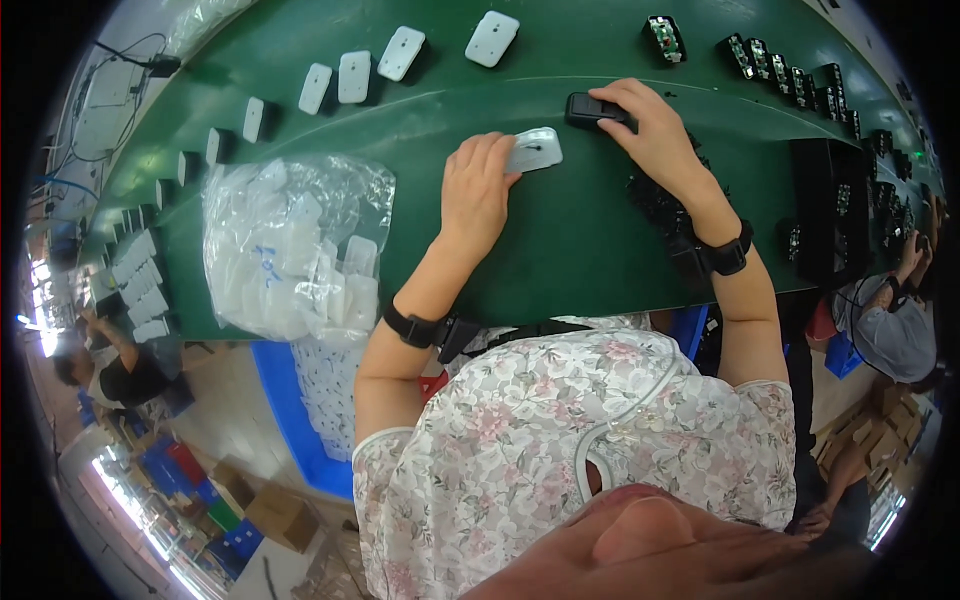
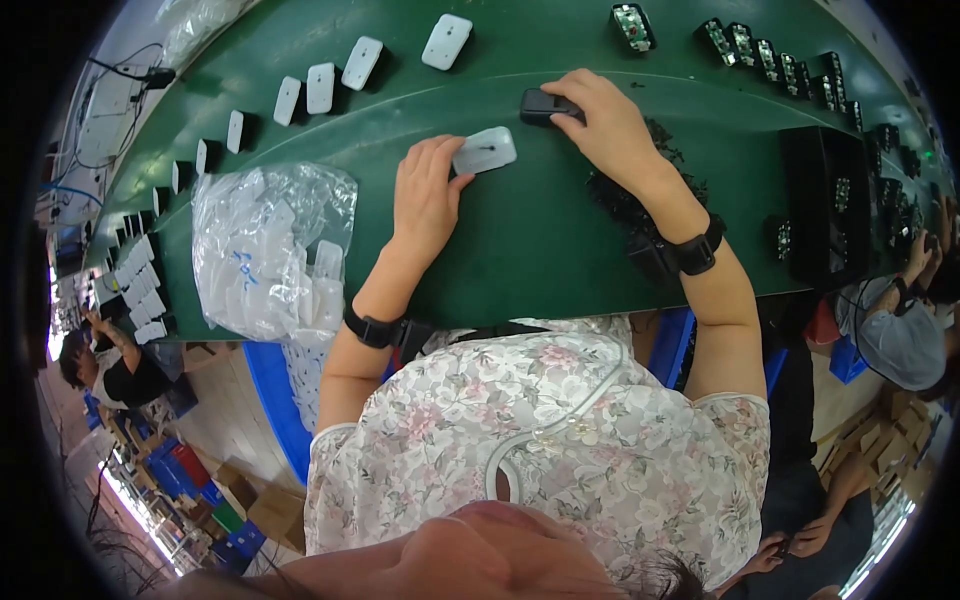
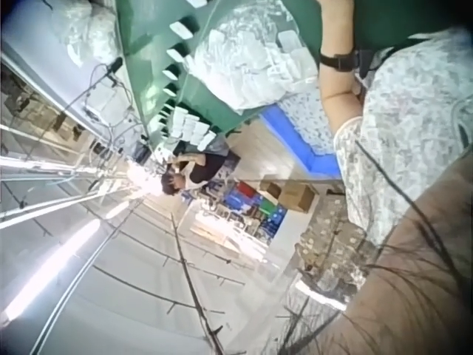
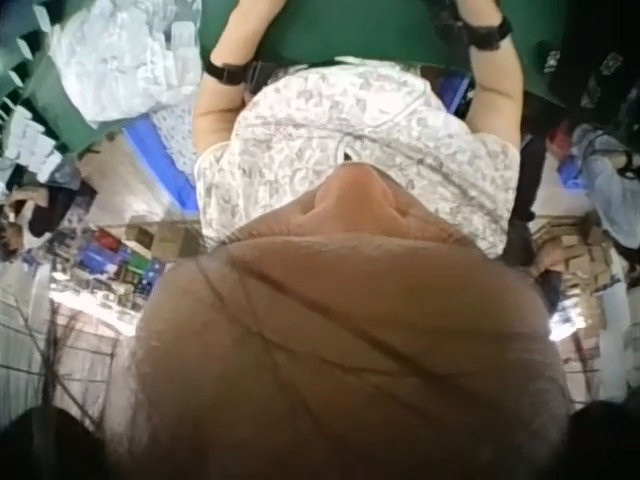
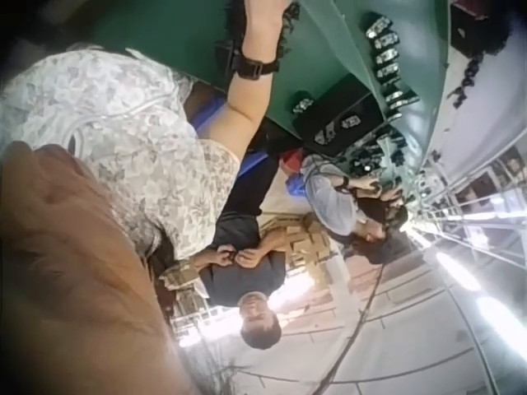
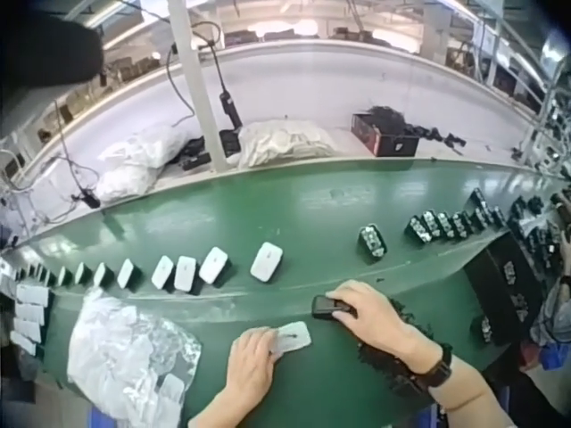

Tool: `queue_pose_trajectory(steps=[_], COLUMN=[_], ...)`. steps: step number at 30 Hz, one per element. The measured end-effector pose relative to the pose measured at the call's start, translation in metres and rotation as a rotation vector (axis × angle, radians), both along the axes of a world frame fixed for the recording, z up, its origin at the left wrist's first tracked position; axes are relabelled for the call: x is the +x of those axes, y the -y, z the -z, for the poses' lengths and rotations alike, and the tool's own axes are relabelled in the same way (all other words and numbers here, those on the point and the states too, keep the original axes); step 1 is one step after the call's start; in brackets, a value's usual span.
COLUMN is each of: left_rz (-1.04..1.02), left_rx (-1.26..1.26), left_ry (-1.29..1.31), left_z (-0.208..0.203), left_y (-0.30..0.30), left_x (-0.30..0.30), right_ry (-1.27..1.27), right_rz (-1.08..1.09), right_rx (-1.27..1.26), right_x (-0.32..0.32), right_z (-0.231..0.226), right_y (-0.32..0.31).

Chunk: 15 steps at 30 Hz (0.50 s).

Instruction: Assembling small electronic or mechanical parts at a factory workstation.

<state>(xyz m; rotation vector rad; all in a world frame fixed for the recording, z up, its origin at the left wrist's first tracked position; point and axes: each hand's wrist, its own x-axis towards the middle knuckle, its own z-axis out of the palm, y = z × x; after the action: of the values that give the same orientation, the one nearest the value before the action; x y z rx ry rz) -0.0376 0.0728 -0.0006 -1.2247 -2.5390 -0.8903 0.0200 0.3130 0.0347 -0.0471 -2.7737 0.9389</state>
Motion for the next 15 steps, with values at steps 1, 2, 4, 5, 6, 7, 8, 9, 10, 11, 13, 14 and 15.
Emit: queue_pose_trajectory(steps=[1,2,4,5,6,7,8,9,10,11,13,14,15], left_rz=[0.086,0.091,0.078,0.07,0.062,0.077,0.092,0.089,0.107,0.125,0.128,0.137,0.133], left_rx=[0.028,0.051,0.136,0.225,0.225,0.24,0.255,0.255,0.234,0.212,0.183,0.152,0.152], left_ry=[-0.002,0.043,0.097,0.153,0.152,0.197,0.243,0.243,0.23,0.218,0.185,0.151,0.16], left_z=[0.001,0.001,0.004,0.005,0.006,0.0,-0.003,-0.002,0.0,0.002,0.007,0.009,0.011], left_y=[-0.002,-0.001,0.004,0.007,0.01,0.01,0.011,0.012,0.013,0.015,0.017,0.018,0.02], left_x=[-0.002,-0.002,-0.003,-0.002,0.0,0.001,0.002,0.002,0.002,0.001,-0.001,-0.001,-0.001], right_ry=[-0.001,-0.065,-0.118,-0.118,-0.12,-0.123,-0.102,-0.101,-0.114,-0.125,-0.121,-0.12,-0.111], right_rz=[-0.005,-0.041,-0.105,-0.112,-0.16,-0.203,-0.211,-0.214,-0.229,-0.243,-0.253,-0.258,-0.262], right_rx=[-0.005,-0.029,-0.032,-0.033,-0.03,-0.026,-0.011,-0.011,-0.006,-0.001,0.028,0.057,0.055], right_x=[0.001,0.003,0.007,0.008,0.008,0.008,0.008,0.007,0.005,0.004,0.002,0.002,0.002], right_z=[0.0,-0.001,-0.006,-0.007,-0.007,-0.007,-0.007,-0.003,0.003,0.006,0.009,0.01,0.011], right_y=[0.002,0.007,0.022,0.03,0.037,0.043,0.048,0.051,0.054,0.056,0.06,0.061,0.062])
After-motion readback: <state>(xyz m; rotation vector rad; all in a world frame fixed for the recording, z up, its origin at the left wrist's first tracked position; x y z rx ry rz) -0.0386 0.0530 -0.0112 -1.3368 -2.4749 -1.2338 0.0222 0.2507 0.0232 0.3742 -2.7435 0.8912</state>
